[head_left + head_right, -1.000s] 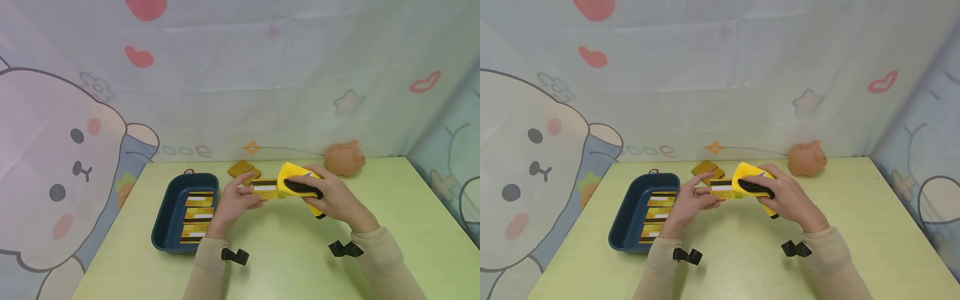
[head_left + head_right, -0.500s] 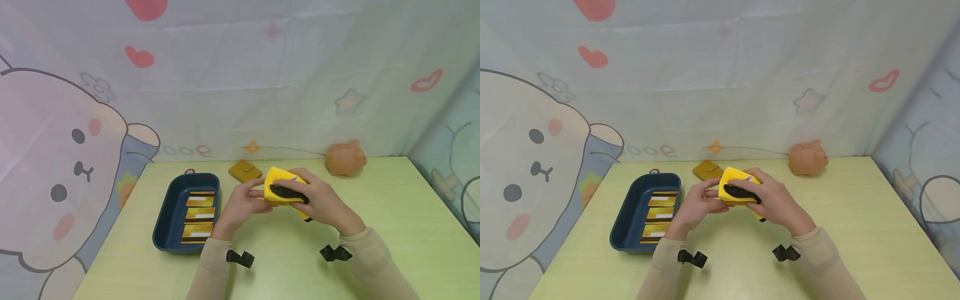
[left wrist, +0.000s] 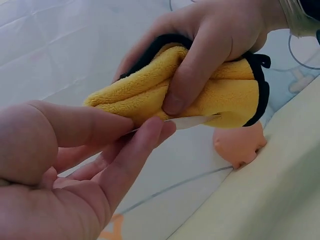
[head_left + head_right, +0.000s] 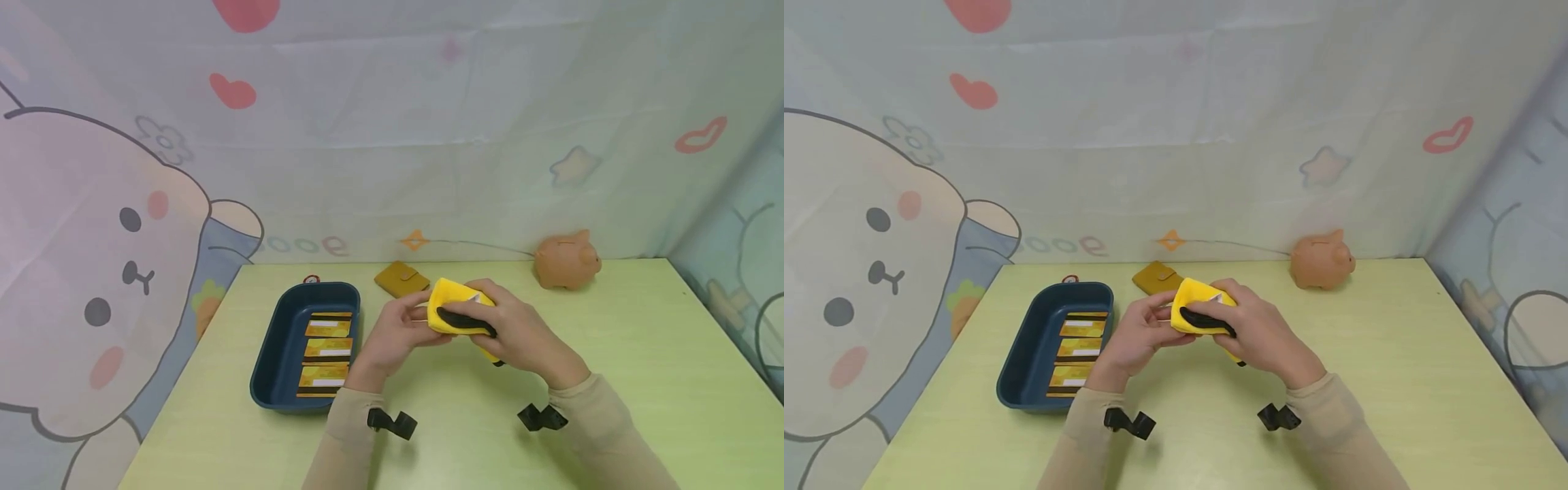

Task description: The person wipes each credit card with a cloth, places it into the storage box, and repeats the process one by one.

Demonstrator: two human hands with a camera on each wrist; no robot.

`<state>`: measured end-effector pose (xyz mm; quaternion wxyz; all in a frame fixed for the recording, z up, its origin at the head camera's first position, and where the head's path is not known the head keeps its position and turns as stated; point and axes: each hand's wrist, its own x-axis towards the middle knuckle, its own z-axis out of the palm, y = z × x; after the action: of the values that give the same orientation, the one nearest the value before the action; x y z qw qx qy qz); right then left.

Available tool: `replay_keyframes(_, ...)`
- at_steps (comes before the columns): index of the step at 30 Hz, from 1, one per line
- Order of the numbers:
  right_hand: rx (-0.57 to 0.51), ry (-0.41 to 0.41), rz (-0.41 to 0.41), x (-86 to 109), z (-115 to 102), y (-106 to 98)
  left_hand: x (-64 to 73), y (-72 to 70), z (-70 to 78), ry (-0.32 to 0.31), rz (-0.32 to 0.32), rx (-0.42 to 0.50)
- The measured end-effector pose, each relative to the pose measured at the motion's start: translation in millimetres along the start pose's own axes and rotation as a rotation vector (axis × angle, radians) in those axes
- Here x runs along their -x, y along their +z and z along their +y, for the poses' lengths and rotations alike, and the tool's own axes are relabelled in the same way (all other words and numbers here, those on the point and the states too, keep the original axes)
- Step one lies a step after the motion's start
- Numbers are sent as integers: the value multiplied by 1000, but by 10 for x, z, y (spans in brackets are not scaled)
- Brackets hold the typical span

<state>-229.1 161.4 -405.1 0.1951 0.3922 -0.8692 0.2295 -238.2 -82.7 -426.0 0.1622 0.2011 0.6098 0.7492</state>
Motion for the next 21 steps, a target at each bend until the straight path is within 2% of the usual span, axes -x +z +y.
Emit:
replay_keyframes(7,-9,17,1,3,23,-17,32,10,90,-15,68,13)
replay_keyframes(21,-47,-6,32,68,125,-106,66,6,163,55,168,86)
